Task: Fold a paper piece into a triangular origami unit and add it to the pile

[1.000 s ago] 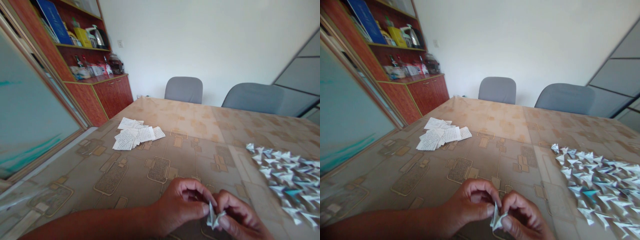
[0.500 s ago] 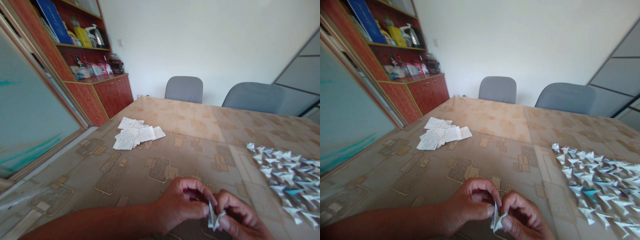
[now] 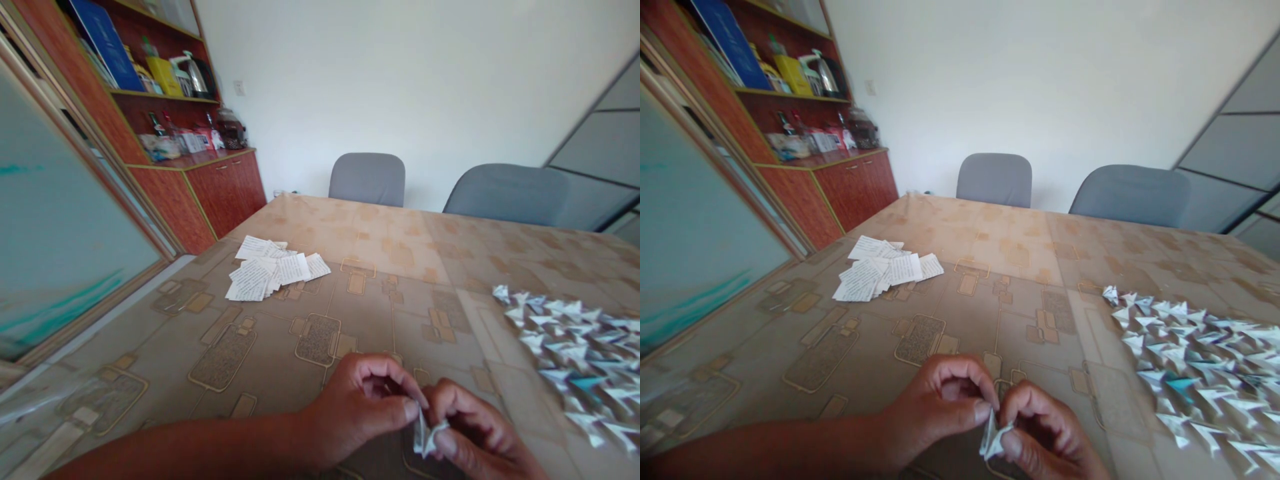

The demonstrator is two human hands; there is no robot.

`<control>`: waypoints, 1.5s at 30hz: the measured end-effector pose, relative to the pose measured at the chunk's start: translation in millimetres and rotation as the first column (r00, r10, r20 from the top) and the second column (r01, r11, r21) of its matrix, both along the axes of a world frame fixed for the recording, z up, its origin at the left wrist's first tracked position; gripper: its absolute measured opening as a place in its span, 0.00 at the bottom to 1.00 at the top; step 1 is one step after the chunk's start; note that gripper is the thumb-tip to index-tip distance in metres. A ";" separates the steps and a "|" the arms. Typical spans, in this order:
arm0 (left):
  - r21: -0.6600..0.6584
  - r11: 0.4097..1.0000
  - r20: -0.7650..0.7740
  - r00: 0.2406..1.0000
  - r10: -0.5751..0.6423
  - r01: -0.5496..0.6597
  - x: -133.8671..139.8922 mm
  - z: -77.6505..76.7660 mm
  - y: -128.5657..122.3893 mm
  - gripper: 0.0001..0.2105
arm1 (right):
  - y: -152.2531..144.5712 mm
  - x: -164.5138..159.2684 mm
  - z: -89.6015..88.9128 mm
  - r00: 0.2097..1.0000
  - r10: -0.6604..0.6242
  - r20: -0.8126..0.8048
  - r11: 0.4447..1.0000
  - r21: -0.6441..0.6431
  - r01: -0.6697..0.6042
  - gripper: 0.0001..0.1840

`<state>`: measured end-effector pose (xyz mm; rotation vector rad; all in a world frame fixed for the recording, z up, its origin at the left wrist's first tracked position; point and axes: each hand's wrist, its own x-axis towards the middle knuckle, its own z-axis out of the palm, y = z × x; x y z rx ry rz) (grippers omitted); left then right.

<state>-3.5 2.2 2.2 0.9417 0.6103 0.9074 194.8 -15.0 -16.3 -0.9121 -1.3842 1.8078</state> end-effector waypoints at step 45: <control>-0.124 0.985 -0.047 0.990 -0.130 0.124 -8.8 -6.5 7.3 0.12 | 1.8 -3.3 4.6 1.000 0.001 0.025 0.999 0.054 -0.002 0.15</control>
